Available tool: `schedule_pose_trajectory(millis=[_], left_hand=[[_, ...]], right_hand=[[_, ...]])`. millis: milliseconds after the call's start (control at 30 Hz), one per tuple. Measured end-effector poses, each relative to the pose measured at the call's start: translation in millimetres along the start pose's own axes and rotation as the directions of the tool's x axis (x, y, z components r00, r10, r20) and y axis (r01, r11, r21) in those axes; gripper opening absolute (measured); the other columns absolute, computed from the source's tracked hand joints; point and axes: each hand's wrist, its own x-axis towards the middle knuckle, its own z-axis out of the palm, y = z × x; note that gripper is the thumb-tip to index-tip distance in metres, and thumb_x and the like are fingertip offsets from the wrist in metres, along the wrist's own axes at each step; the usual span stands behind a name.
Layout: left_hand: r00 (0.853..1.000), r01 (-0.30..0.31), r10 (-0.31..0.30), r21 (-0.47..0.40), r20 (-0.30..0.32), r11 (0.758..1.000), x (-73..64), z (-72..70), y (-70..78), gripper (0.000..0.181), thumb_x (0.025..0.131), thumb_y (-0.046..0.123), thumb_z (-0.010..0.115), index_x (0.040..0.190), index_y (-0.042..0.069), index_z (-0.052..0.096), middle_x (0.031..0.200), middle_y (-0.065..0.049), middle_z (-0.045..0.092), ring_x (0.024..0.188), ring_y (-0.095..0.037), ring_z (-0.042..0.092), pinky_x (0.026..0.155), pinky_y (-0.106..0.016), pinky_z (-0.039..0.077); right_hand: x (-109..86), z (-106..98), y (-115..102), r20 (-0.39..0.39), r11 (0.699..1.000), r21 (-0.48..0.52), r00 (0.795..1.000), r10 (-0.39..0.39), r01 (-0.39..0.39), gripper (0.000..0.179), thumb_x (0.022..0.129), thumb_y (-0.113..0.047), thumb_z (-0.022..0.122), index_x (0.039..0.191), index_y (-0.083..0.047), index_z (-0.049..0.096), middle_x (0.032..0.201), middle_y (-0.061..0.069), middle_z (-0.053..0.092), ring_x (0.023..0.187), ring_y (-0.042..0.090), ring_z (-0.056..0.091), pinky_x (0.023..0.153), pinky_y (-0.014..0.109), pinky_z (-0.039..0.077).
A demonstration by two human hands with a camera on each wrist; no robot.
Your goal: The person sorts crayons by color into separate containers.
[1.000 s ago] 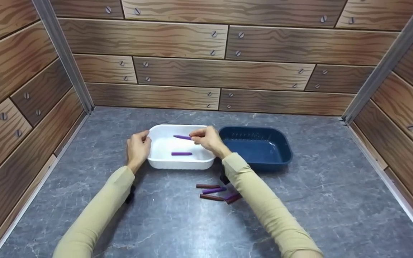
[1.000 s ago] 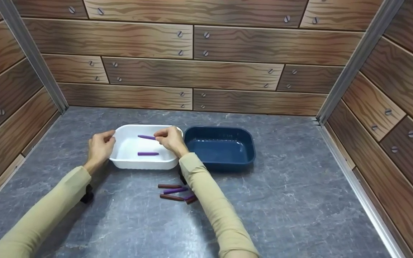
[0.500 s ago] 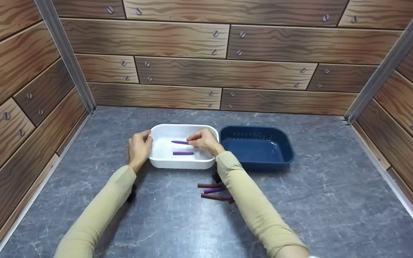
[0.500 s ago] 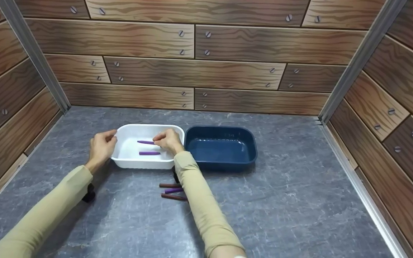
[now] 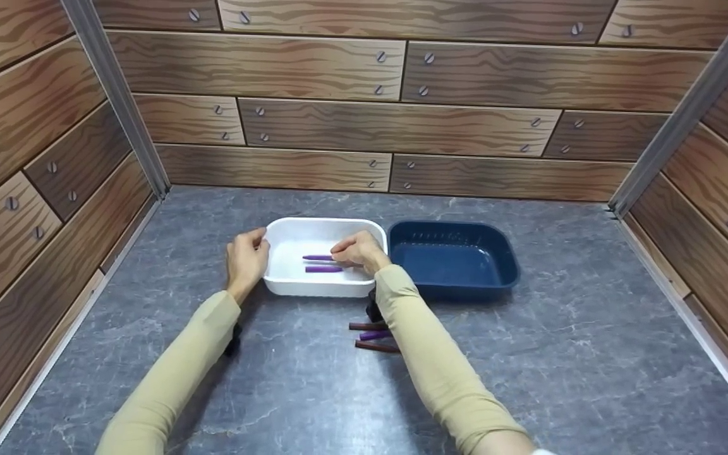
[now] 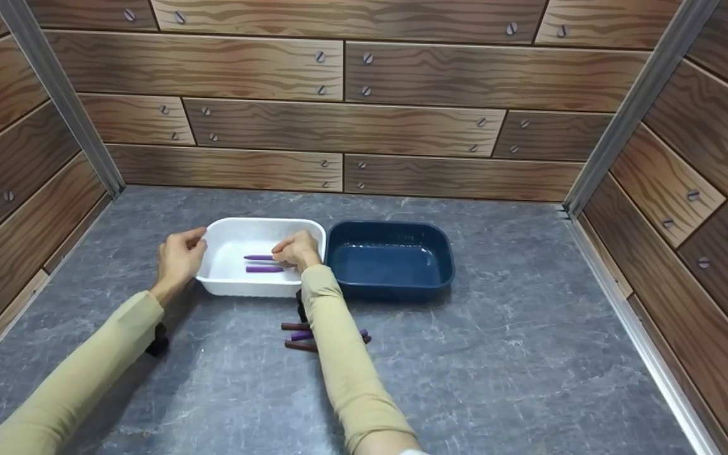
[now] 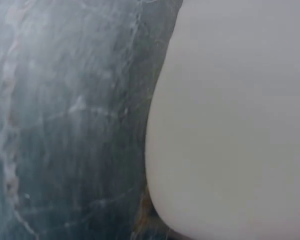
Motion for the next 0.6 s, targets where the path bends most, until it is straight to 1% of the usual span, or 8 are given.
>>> schedule_pose_trajectory(millis=[133, 233, 400, 600], left_hand=[[1.000, -0.001, 0.001, 0.002, 0.011, 1.000, 0.1, 1.0, -1.4, 0.037, 0.093, 0.011, 0.052, 0.127, 0.003, 0.065, 0.113, -0.015, 0.072, 0.105, -0.026, 0.069, 0.089, -0.043, 0.053], [1.000, -0.004, 0.004, 0.002, 0.009, 1.000, 0.1, 1.1, -1.9, 0.037, 0.093, 0.010, 0.052, 0.127, 0.002, 0.065, 0.111, -0.015, 0.073, 0.103, -0.027, 0.070, 0.088, -0.043, 0.053], [1.000, -0.005, 0.005, 0.000, 0.000, 1.000, 0.4, 0.7, -1.8, 0.036, 0.092, 0.010, 0.054, 0.126, 0.003, 0.066, 0.110, -0.015, 0.073, 0.103, -0.026, 0.070, 0.088, -0.042, 0.053], [1.000, 0.001, -0.001, 0.013, 0.007, 1.000, 1.5, 0.7, -0.9, 0.037, 0.093, 0.010, 0.052, 0.127, 0.004, 0.065, 0.111, -0.015, 0.073, 0.105, -0.026, 0.069, 0.090, -0.043, 0.052]], right_hand=[[-0.8, 1.1, 1.0, -0.004, 1.000, -0.007, 1.000, 0.008, -0.008, 0.019, 0.081, 0.004, 0.073, 0.101, 0.004, 0.074, 0.077, 0.001, 0.066, 0.067, 0.010, 0.060, 0.065, 0.022, 0.049], [-1.3, 1.7, 1.5, -0.014, 0.999, -0.031, 1.000, -0.014, 0.013, 0.019, 0.080, 0.004, 0.074, 0.099, 0.005, 0.075, 0.079, 0.002, 0.067, 0.067, 0.010, 0.061, 0.065, 0.021, 0.051], [-2.6, 2.3, 1.3, -0.020, 0.998, -0.039, 0.999, -0.048, 0.047, 0.019, 0.078, 0.006, 0.074, 0.097, 0.008, 0.074, 0.080, 0.005, 0.069, 0.066, 0.009, 0.061, 0.065, 0.020, 0.051], [-2.9, 2.0, 0.8, -0.013, 0.996, -0.051, 0.997, -0.072, 0.071, 0.020, 0.078, 0.006, 0.074, 0.098, 0.009, 0.074, 0.074, 0.002, 0.065, 0.064, 0.009, 0.059, 0.065, 0.020, 0.052]])
